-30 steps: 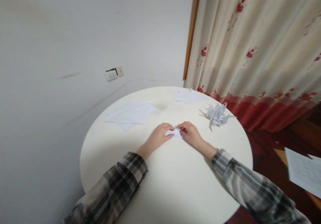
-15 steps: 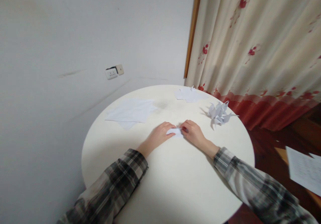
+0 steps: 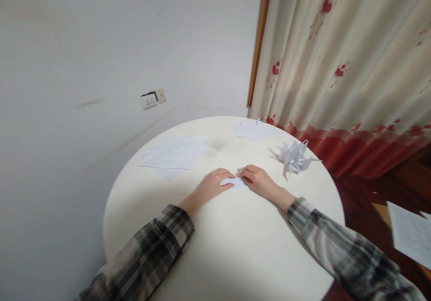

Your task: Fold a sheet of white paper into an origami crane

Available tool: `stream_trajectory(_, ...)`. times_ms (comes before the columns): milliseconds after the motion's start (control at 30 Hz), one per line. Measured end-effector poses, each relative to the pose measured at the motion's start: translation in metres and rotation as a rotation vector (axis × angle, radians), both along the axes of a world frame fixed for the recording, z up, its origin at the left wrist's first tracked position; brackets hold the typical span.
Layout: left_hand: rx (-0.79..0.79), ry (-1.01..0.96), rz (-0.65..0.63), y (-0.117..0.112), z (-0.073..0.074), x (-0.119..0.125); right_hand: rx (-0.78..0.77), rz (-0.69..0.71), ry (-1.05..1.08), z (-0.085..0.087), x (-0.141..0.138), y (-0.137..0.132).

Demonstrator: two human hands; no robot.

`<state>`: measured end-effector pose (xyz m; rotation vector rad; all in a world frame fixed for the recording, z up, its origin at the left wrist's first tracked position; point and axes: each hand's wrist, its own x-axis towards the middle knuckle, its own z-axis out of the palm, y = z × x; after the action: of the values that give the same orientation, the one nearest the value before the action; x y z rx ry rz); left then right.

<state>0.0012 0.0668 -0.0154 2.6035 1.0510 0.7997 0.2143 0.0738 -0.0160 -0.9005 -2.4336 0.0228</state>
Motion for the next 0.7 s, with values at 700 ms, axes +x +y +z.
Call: stream_trajectory(700,-0.015,-0.081,-0.046,0.0023,-0.0027,0.0010,-0.118,0.112,0.154,0.0017,-0.0017,-0.0052)
